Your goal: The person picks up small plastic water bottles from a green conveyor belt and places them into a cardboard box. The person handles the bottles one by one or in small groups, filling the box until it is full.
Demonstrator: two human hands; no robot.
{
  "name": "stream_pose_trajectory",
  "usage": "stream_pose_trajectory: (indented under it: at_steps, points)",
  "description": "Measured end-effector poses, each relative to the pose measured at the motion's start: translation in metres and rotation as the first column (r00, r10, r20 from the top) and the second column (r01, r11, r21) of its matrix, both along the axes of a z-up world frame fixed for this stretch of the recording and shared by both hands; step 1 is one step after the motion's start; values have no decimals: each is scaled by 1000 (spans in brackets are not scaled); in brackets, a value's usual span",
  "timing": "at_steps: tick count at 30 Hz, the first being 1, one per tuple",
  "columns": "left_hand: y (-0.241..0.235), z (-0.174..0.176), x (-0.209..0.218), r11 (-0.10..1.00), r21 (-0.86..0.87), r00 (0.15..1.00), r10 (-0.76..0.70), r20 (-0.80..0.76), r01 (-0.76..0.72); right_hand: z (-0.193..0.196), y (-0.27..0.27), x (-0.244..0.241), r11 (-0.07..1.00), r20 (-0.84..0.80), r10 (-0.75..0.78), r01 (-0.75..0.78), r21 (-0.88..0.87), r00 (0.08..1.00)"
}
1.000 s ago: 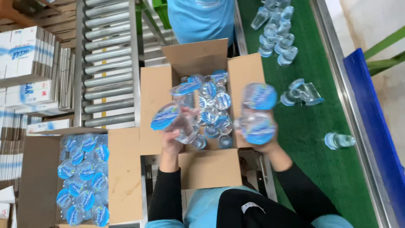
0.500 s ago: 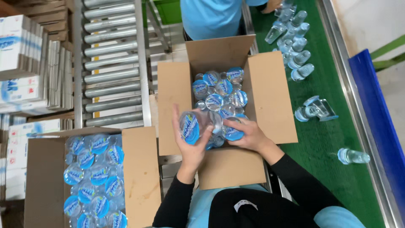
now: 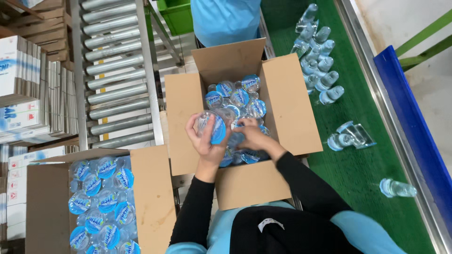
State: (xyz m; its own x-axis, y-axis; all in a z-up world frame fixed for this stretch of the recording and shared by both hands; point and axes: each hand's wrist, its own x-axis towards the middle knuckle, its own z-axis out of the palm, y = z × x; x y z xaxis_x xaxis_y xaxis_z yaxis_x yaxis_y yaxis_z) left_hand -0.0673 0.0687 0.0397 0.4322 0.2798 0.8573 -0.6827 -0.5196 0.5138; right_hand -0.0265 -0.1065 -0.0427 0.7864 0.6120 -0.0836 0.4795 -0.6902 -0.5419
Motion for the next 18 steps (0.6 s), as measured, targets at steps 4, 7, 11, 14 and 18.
stream_pose_trajectory:
  at_steps: [4, 7, 11, 14, 18]
  points:
    - [9, -11, 8, 623, 731, 644, 444, -623, 277, 25, -48, -20, 752, -289, -89, 254, 608, 953]
    - [9, -8, 22, 392, 735, 389, 659, -644, 553, 44, -17, -22, 710, 234, -386, 125, 693, 892]
    - [27, -31, 52, 737, 500, 407, 327, -853, 455, 23, 13, -19, 956, 530, 291, -270, -118, 797]
    - [11, -63, 62, 714, 336, 343, 141, -929, 614, 2, -3, -23, 945, 456, 302, -200, -259, 837]
    - [-8, -130, 40, 475, -49, -82, 50, -995, 878, 11, -52, -85, 785, 149, -223, 86, 613, 963]
